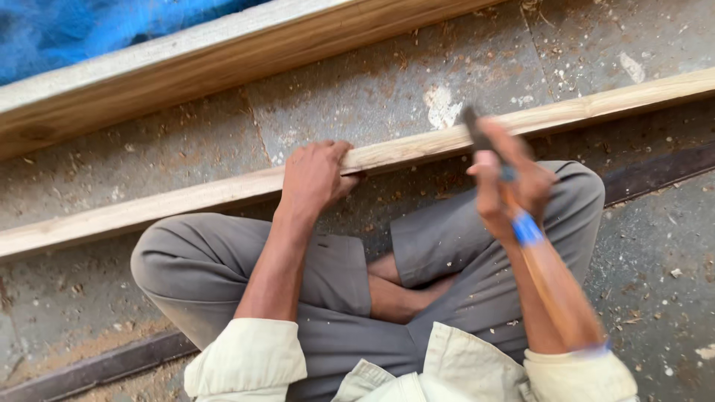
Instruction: The person uses a hand scraper to shave the edge of a long wooden plank while sitting on the floor.
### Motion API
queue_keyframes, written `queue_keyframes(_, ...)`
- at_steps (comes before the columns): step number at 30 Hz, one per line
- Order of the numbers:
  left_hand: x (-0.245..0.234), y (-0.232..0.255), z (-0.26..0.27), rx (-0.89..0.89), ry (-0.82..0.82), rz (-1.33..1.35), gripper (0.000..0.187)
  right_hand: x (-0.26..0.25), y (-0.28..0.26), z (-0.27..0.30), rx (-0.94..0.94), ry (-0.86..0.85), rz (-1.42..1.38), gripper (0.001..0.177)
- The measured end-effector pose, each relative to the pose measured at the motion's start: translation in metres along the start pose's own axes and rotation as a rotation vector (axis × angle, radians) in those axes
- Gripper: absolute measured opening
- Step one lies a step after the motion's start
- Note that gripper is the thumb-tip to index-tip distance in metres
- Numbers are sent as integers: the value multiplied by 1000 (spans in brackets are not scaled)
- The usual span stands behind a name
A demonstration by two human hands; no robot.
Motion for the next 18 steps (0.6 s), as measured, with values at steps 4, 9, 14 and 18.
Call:
queue_keyframes(4, -6, 0, -12, 17, 32, -27, 52, -2, 4, -13, 55, -68, 209, 37)
queue_keyframes(9, 3, -5, -1, 8, 1, -2, 50, -3, 11, -6, -30, -32, 17, 31)
queue_keyframes(14, 3, -6, -9, 40, -14, -72, 52, -4, 17, -11, 141, 7, -2, 41)
queue_keyframes(18, 4, -5, -4, 3, -19, -16, 51, 5, 17, -6, 216, -166, 143, 42)
Point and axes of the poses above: each hand's wrist, its own z-axis away from the middle knuckle, its own x-axis out of the palm, y = z × x, the point moved 2 cm from there along -z, towards the middle knuckle, and after that the axes turned 13 degrees about x, right-handed, at the moved point
